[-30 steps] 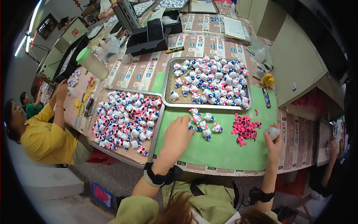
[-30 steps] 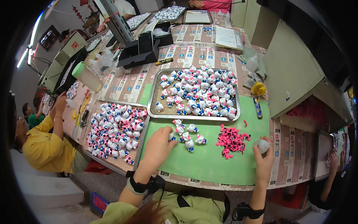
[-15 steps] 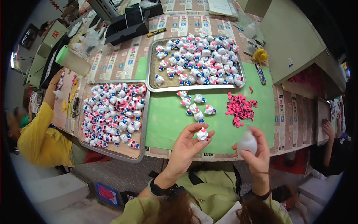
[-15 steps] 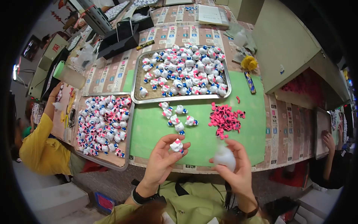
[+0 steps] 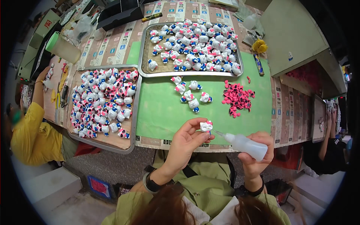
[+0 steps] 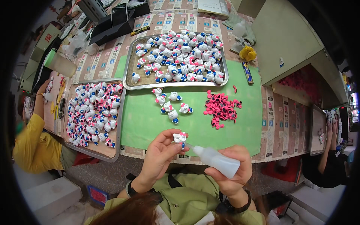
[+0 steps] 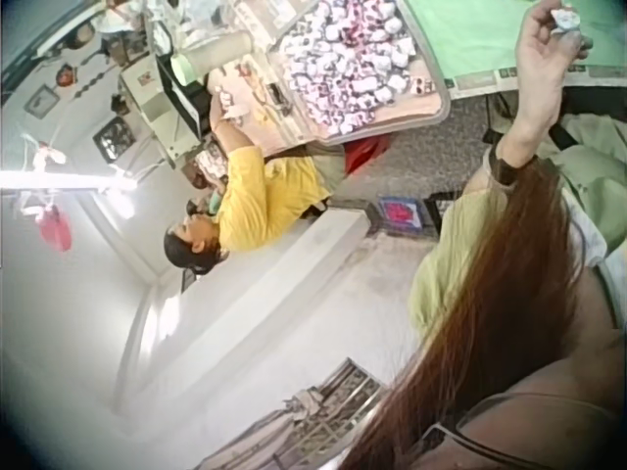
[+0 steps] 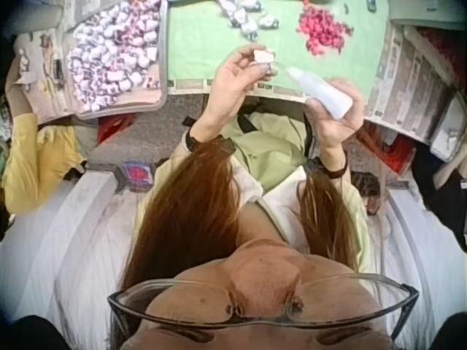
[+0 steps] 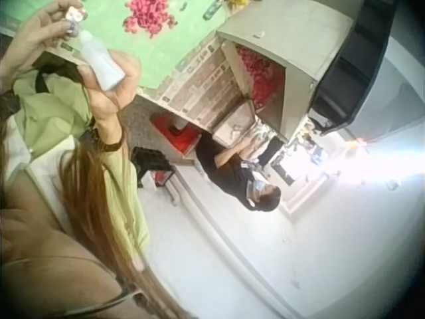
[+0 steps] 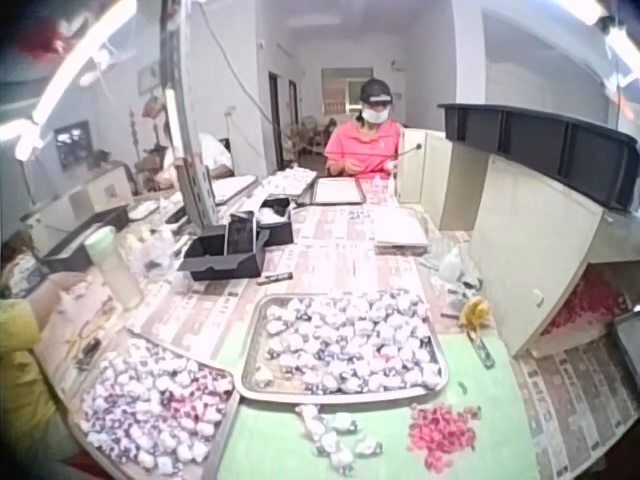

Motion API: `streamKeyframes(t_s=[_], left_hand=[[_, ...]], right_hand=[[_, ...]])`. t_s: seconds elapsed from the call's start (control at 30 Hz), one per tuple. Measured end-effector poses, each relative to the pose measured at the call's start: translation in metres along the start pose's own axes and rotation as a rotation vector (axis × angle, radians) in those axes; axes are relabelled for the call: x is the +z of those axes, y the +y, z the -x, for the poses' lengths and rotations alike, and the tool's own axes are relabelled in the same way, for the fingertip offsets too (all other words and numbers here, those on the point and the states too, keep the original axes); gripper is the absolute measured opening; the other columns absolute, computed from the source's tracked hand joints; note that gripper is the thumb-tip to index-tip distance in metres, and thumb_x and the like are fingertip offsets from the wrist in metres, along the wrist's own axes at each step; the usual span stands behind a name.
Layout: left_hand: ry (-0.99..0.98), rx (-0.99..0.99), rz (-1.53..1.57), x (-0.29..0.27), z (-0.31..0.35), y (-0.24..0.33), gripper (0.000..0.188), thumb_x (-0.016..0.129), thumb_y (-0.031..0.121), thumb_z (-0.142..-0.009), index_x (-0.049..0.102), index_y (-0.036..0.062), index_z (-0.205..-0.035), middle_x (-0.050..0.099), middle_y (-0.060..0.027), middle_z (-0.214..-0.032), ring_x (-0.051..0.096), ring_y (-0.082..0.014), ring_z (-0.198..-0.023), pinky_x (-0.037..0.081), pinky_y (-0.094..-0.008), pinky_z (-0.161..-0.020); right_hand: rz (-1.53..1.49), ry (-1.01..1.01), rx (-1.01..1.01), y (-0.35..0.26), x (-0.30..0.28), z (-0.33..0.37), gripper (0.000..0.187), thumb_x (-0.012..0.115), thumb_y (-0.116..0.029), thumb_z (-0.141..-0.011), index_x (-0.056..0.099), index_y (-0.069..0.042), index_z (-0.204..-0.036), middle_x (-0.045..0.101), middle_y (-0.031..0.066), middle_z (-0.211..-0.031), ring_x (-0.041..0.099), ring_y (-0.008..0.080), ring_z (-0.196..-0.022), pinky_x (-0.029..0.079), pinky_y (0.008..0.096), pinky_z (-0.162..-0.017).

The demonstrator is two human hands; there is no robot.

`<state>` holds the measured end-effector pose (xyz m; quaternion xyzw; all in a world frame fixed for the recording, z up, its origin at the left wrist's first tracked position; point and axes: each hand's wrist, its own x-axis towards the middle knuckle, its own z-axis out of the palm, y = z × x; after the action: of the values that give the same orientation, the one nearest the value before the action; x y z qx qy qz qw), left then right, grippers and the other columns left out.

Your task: The recorder applies glue to small toy components (pink bows) and attaches them to toy heads (white cats).

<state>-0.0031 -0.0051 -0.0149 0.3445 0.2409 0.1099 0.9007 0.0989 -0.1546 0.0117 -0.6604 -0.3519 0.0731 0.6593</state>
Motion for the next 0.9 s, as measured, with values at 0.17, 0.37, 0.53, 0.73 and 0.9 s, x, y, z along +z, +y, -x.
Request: streamKeyframes(t_s=[0.17, 0.37, 0.53, 0.73, 0.9], left_hand=[[0.007, 0.007, -0.005, 0.0016, 0.0018, 0.0013, 0.033, 0.051, -0.001, -0.079, 0.040, -0.0015, -0.111, 0.051, -0.0101, -0.104, 0.054, -0.0144, -0.087, 0.045, -0.0256, -0.077], [0.004, 0.001, -0.008, 0.0038, 0.0035, 0.0030, 0.035, 0.051, -0.003, -0.078, 0.040, -0.0027, -0.111, 0.051, -0.0107, -0.104, 0.054, -0.0149, -0.086, 0.045, -0.0264, -0.076], [0.005, 0.004, -0.033, 0.0047, 0.0046, 0.0025, 0.036, 0.052, -0.004, -0.078, 0.040, -0.0030, -0.111, 0.051, -0.0102, -0.103, 0.055, -0.0149, -0.086, 0.044, -0.0251, -0.076], [0.028, 0.035, -0.112, 0.0037, 0.0045, 0.0040, 0.035, 0.051, -0.004, -0.078, 0.040, -0.0026, -0.111, 0.052, -0.0105, -0.104, 0.055, -0.0158, -0.087, 0.044, -0.0257, -0.076], [0.016, 0.019, -0.041, 0.0045, 0.0029, 0.0033, 0.034, 0.049, -0.002, -0.079, 0.039, -0.0020, -0.112, 0.050, -0.0134, -0.108, 0.055, -0.0185, -0.089, 0.045, -0.0278, -0.078]], right_hand=[[0.087, -0.025, -0.009, -0.0010, -0.0011, 0.0007, 0.048, 0.077, -0.012, -0.058, 0.048, -0.003, -0.094, 0.051, 0.0084, -0.083, 0.051, 0.0157, -0.073, 0.042, 0.0255, -0.064], [0.053, -0.029, 0.032, -0.0003, 0.0009, 0.0013, 0.047, 0.078, -0.011, -0.057, 0.049, -0.003, -0.093, 0.051, 0.0079, -0.082, 0.050, 0.0152, -0.072, 0.042, 0.0252, -0.063], [0.032, -0.042, 0.037, 0.0012, 0.0012, 0.0014, 0.046, 0.077, -0.010, -0.057, 0.049, -0.003, -0.093, 0.052, 0.0084, -0.081, 0.050, 0.0153, -0.071, 0.042, 0.0257, -0.063], [0.104, -0.082, -0.003, -0.0038, -0.0041, -0.0041, 0.045, 0.077, -0.011, -0.058, 0.049, -0.002, -0.092, 0.051, 0.0089, -0.081, 0.050, 0.0152, -0.069, 0.041, 0.0253, -0.062], [0.065, -0.001, 0.010, -0.0029, -0.0042, -0.0030, 0.043, 0.076, -0.013, -0.059, 0.049, -0.001, -0.091, 0.051, 0.0087, -0.080, 0.050, 0.0148, -0.069, 0.041, 0.0247, -0.061]])
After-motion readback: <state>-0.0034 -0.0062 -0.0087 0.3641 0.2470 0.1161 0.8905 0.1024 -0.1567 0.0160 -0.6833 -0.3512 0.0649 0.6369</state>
